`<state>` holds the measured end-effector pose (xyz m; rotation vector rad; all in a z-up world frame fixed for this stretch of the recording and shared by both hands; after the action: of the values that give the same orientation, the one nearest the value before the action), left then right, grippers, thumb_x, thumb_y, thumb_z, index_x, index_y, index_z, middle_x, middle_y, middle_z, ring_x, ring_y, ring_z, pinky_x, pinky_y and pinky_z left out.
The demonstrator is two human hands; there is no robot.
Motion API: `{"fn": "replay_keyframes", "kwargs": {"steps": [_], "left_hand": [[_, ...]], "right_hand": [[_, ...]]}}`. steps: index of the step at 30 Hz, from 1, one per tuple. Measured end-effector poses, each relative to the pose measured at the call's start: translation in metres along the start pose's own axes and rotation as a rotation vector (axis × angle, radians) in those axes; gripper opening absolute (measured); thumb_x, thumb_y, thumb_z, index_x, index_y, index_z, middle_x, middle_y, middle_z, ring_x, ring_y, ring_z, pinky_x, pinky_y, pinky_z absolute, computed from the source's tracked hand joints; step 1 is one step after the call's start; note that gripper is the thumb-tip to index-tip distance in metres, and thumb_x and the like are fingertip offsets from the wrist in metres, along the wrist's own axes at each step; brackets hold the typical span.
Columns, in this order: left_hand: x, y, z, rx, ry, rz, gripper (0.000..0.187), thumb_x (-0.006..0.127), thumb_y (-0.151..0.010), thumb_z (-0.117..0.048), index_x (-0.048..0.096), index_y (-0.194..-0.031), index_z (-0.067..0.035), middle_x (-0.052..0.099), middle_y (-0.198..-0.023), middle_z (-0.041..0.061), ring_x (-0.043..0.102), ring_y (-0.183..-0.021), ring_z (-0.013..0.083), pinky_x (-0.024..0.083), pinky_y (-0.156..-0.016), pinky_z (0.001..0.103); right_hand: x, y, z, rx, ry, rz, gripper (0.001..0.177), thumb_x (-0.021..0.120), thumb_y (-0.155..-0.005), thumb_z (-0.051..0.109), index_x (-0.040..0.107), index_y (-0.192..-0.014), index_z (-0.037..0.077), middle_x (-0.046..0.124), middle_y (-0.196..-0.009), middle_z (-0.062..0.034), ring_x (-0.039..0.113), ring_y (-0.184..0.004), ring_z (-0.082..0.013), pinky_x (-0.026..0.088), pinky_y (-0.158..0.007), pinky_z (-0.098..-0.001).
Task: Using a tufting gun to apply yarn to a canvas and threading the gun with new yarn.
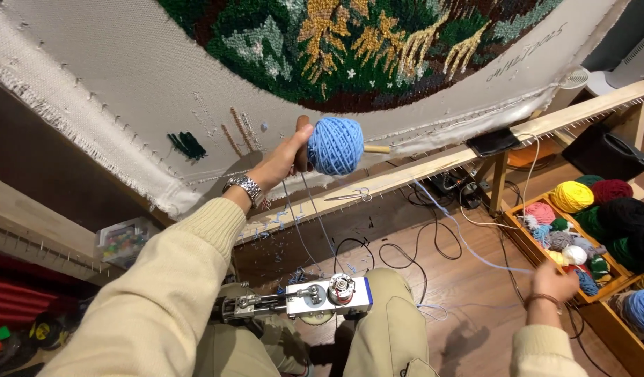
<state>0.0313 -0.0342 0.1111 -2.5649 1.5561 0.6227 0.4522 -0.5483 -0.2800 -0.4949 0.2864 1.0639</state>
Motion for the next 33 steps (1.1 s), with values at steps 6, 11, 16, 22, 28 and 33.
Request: {"fn": "replay_keyframes", "kwargs": {"steps": [6, 11, 16, 22, 28, 33], "left_hand": [[0.041, -0.006, -0.011, 0.126, 0.063, 0.039, 0.081, 0.040, -0.092, -0.085, 0.067, -0.089, -0.009, 0.066, -0.072, 0.012, 0.068, -0.076, 0.0234, 0.051, -0.064, 0.031], [0.075, 0.017, -0.055, 0.095, 0.085, 0.103, 0.081, 0.041, -0.087, -0.084, 0.066, -0.088, -0.008, 0.064, -0.075, 0.013, 0.064, -0.078, 0.0240, 0.050, -0.067, 0.032], [0.073, 0.019, -0.048, 0.078, -0.003, 0.162, 0.086, 0.039, -0.086, -0.085, 0.067, -0.091, -0.004, 0.066, -0.079, 0.017, 0.066, -0.088, 0.0286, 0.055, -0.086, 0.038], [0.034, 0.000, 0.010, 0.032, -0.065, 0.067, 0.098, 0.048, -0.087, -0.085, 0.058, -0.134, 0.001, 0.067, -0.115, 0.026, 0.066, -0.112, 0.0367, 0.050, -0.098, 0.047], [0.006, 0.026, -0.010, 0.058, 0.061, -0.037, 0.076, 0.046, -0.087, -0.085, 0.068, -0.091, -0.013, 0.060, -0.079, 0.008, 0.060, -0.077, 0.0203, 0.044, -0.072, 0.034], [0.000, 0.028, -0.008, 0.069, 0.104, -0.063, 0.069, 0.046, -0.091, -0.080, 0.063, -0.078, -0.015, 0.059, -0.070, 0.006, 0.059, -0.070, 0.0174, 0.043, -0.066, 0.031]], "right_hand": [[-0.056, 0.177, 0.304, -0.341, -0.420, 0.871, 0.056, 0.072, -0.100, 0.029, 0.057, -0.146, 0.001, 0.052, -0.147, -0.0300, 0.040, -0.147, -0.0487, 0.031, -0.124, -0.0580], [-0.022, 0.250, 0.380, -0.540, -0.579, 1.204, 0.099, 0.084, -0.085, 0.027, 0.027, -0.160, -0.004, 0.036, -0.158, -0.0376, 0.025, -0.152, -0.0540, 0.016, -0.126, -0.0649], [0.022, 0.240, 0.372, -0.538, -0.839, 1.404, 0.019, 0.082, -0.089, 0.011, 0.074, -0.105, 0.005, 0.067, -0.087, -0.0015, 0.062, -0.079, -0.0135, 0.054, -0.076, -0.0311], [0.005, 0.180, 0.319, -0.006, -0.899, 1.393, 0.008, 0.071, -0.098, 0.013, 0.074, -0.097, 0.005, 0.046, -0.066, 0.0065, 0.041, -0.058, -0.0030, 0.031, -0.052, -0.0165], [0.068, 0.074, 0.191, 0.303, -0.721, 0.886, 0.019, 0.062, -0.108, 0.034, 0.059, -0.098, 0.019, 0.034, -0.068, 0.0146, 0.038, -0.052, 0.0007, 0.031, -0.051, -0.0156], [0.094, 0.002, -0.008, 0.360, -0.105, 0.180, 0.071, 0.094, -0.077, 0.059, 0.068, -0.119, 0.009, 0.070, -0.107, -0.0164, 0.075, -0.098, -0.0254, 0.062, -0.081, -0.0370]]}}
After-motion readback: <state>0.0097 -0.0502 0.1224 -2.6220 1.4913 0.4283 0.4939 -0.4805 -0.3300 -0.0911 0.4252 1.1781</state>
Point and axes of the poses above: each hand's wrist, its own y-axis away from the middle knuckle, its own x-axis out of the palm, z = x × y, the point moved 4 cm from there along -y, towards the middle knuckle
